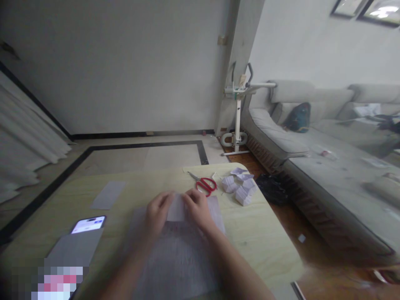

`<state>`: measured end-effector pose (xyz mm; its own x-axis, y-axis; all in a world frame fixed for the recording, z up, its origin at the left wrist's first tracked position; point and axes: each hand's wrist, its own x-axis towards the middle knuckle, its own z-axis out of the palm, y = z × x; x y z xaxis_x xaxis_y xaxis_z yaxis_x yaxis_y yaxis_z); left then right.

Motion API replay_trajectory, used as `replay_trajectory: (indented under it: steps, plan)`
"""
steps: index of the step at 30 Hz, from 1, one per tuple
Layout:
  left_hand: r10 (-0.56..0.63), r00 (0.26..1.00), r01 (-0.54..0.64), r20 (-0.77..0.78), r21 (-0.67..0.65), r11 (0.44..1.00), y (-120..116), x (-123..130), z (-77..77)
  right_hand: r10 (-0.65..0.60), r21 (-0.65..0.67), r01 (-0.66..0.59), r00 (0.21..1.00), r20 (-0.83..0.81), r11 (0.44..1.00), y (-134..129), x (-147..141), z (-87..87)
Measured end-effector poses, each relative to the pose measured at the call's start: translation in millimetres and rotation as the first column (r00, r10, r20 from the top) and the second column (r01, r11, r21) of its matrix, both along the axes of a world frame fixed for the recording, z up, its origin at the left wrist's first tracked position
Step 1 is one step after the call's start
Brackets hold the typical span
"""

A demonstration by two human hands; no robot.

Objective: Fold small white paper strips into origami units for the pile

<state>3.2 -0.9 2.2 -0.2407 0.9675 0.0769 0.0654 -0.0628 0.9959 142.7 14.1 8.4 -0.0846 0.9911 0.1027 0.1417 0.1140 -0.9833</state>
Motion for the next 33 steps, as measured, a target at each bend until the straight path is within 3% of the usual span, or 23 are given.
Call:
replay_trajectory:
  steps: [11, 14, 23, 30, 33]
  plan:
    - [-0.159, 0.987, 0.159, 0.009, -0.001, 0.987, -2.6, 0.8, -1.4, -0.035, -0.061, 0.034, 0.999, -0.011, 0.998, 3.2, -0.4, -7.3]
    - [-0.164, 0.986, 0.164, 0.002, 0.014, 0.986, -2.2, -0.2, -4.5, -0.05, -0.057, 0.049, 0.999, -0.004, 0.997, 2.4, -2.0, -3.8]
    - [-0.035, 0.998, 0.037, -0.048, 0.043, 0.998, 1.2, -4.5, -6.5, -0.011, -0.022, 0.014, 0.996, 0.091, 1.0, 1.4, -3.4, 4.0]
    - [-0.096, 0.987, 0.108, 0.13, -0.084, 0.991, 0.7, -1.7, -3.5, -0.044, 0.06, 0.038, 0.994, 0.097, 0.997, 5.4, -0.2, -7.1]
    - [-0.145, 0.985, 0.152, 0.093, -0.081, 0.985, -0.2, -1.4, -0.2, -0.063, 0.086, 0.055, 0.994, 0.088, 0.995, 5.3, 0.2, -7.7]
